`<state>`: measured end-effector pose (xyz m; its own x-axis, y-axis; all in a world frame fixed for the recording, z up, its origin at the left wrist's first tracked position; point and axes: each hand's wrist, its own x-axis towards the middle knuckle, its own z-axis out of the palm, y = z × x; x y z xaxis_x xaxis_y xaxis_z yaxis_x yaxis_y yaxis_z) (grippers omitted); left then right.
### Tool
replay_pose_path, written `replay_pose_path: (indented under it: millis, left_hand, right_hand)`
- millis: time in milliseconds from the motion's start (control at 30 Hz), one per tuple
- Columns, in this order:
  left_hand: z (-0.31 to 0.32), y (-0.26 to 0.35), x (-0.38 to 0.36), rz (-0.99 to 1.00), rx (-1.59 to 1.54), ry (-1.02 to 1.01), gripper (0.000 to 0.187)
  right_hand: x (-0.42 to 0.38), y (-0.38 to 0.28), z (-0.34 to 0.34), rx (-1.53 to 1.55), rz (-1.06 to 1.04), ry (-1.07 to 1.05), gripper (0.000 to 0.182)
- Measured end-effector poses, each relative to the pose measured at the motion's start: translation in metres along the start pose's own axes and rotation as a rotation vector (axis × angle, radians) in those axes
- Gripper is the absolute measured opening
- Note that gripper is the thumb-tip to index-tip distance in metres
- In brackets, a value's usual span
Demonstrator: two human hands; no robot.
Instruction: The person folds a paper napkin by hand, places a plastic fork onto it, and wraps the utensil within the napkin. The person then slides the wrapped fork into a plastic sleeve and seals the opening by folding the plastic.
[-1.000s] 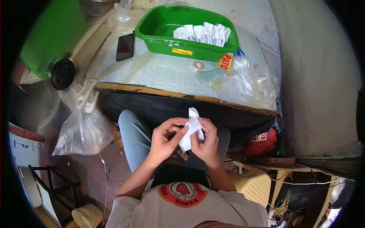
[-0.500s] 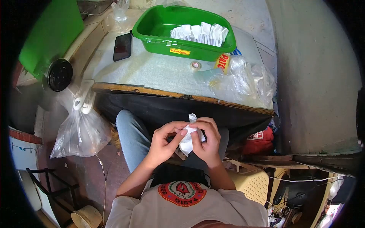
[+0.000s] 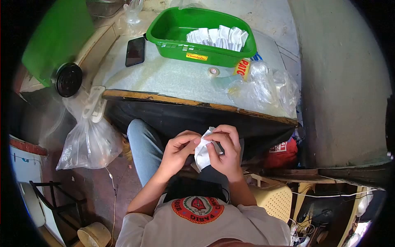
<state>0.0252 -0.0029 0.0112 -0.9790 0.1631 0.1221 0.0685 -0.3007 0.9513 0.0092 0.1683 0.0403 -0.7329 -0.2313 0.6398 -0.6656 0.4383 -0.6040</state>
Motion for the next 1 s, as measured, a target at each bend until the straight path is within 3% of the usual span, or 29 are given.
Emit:
replay_pose_path:
  millis: [67, 200, 333, 433, 600, 800, 1000]
  left_hand:
    - [0.0, 0.001, -0.001, -0.207, -0.199, 0.024, 0.018]
    - [-0.006, -0.005, -0.003, -0.351, -0.293, 0.041, 0.02]
    - [-0.005, -0.006, -0.004, -0.26, -0.286, 0.124, 0.018]
    - [-0.003, -0.002, -0.002, -0.234, -0.287, 0.163, 0.018]
    - [-0.001, -0.002, -0.003, -0.118, -0.044, 0.14, 0.018]
    - [0.005, -0.003, -0.003, -0.091, -0.03, 0.1, 0.019]
    - [0.008, -0.002, -0.002, -0.078, 0.002, 0.083, 0.021]
  right_hand:
    - [-0.002, -0.003, 0.0, 0.015, 0.031, -0.01, 0.02]
    - [-0.007, -0.001, 0.0, 0.06, 0.08, -0.007, 0.019]
    - [0.001, 0.002, -0.01, -0.046, -0.04, -0.034, 0.016]
    - [0.003, 0.006, -0.012, 0.137, -0.057, -0.087, 0.016]
    - [0.008, 0.005, -0.01, 0.088, 0.062, -0.089, 0.014]
    - [0.015, 0.007, -0.011, 0.057, 0.031, -0.142, 0.016]
    - [0.013, 0.005, -0.009, 0.051, 0.148, -0.14, 0.017]
